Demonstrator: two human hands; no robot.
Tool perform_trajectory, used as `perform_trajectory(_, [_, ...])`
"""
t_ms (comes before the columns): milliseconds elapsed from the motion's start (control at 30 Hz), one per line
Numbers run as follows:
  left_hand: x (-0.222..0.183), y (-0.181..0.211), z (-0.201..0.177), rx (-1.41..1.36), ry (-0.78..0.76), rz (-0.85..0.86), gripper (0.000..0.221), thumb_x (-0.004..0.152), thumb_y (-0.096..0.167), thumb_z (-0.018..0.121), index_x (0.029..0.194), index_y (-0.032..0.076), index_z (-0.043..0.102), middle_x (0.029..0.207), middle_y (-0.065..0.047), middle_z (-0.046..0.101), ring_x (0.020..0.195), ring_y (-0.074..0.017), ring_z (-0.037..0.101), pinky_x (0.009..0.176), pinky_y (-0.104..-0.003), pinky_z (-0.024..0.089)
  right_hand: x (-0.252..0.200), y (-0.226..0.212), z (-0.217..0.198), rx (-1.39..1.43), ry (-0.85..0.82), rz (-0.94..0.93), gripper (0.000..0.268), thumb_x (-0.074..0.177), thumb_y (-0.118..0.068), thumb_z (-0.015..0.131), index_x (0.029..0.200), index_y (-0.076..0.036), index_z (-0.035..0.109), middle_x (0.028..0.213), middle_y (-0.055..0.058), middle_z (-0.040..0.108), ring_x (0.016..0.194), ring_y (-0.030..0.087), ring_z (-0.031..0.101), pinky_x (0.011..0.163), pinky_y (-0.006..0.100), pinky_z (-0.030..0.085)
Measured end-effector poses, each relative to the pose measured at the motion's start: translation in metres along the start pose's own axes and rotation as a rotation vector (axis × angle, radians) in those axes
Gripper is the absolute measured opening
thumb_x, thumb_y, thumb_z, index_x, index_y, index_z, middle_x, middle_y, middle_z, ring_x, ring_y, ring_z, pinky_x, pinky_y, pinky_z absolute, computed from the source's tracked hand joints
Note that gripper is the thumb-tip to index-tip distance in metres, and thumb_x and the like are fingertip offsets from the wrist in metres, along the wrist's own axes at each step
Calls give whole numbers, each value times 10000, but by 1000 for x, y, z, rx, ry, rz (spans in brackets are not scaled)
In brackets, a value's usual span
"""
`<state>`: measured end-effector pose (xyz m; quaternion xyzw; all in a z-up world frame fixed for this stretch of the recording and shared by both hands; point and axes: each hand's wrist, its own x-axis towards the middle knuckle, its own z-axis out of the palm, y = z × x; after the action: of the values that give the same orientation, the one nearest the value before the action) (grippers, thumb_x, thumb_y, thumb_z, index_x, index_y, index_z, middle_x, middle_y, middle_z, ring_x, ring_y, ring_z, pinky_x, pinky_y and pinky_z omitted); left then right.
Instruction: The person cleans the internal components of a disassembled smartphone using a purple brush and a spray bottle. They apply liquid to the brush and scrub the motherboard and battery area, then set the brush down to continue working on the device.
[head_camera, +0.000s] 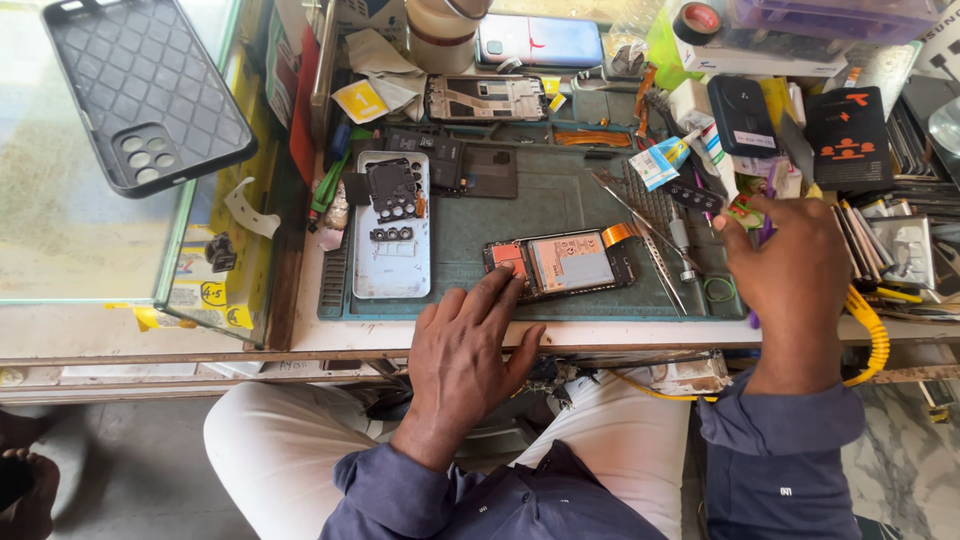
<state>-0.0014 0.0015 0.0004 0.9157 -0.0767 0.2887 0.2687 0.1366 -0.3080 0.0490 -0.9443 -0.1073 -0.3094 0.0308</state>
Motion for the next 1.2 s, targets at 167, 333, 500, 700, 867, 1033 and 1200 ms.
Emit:
perform_trajectory(167, [0,0,1,11,0,-1,542,872,390,744,1295,55,691,1300,-62,663,867,-223,607,725,-372,472,0,-23,-32,268,140,58,100,1027,-34,805,1091,-27,729,1022,144,707,855,282,709,788,360,533])
perform_trajectory(333, [0,1,2,12,11,0,541,879,388,743,1300,53,686,1305,-63,662,875,-224,607,735,-372,475,9,-57,-41,758,145,-96,164,1071,1,659,1190,-15,548,1107,102,723,1052,192,737,948,304,558])
perform_trajectory(500, [-1,1,1,13,30,4,554,884,373,743,1318,34,682,1306,-74,656,883,-227,610,744,-373,481,3,-88,-38,776,-164,-314,227,1032,22,629,1238,-64,669,1119,79,746,1042,200,740,905,332,581])
perform_trajectory(700, [0,1,2,6,35,-5,519,864,368,751,1272,50,709,1287,-64,665,875,-220,616,728,-372,474,4,-114,-22,630,-197,-541,288,872,3,724,1121,-132,776,981,59,720,901,240,662,809,371,505])
perform_trajectory(867, [0,0,1,5,40,-6,521,865,374,750,1273,54,710,1282,-54,667,861,-214,609,725,-369,470,5,-124,-6,621,-213,-600,330,813,6,734,1096,-153,794,962,30,717,921,235,650,862,382,470])
perform_trajectory(1033, [0,0,0,9,38,-2,530,860,376,753,1274,50,702,1283,-47,662,865,-214,607,727,-368,464,6,-121,0,643,-257,-655,318,790,18,720,1053,-149,783,967,19,723,941,226,661,861,387,443])
perform_trajectory(1200, [0,0,2,10,36,-7,524,863,367,747,1279,52,702,1287,-50,661,858,-209,602,723,-365,462,8,-115,6,678,-303,-652,328,809,68,659,1030,-149,766,1026,13,727,986,217,660,919,370,456])
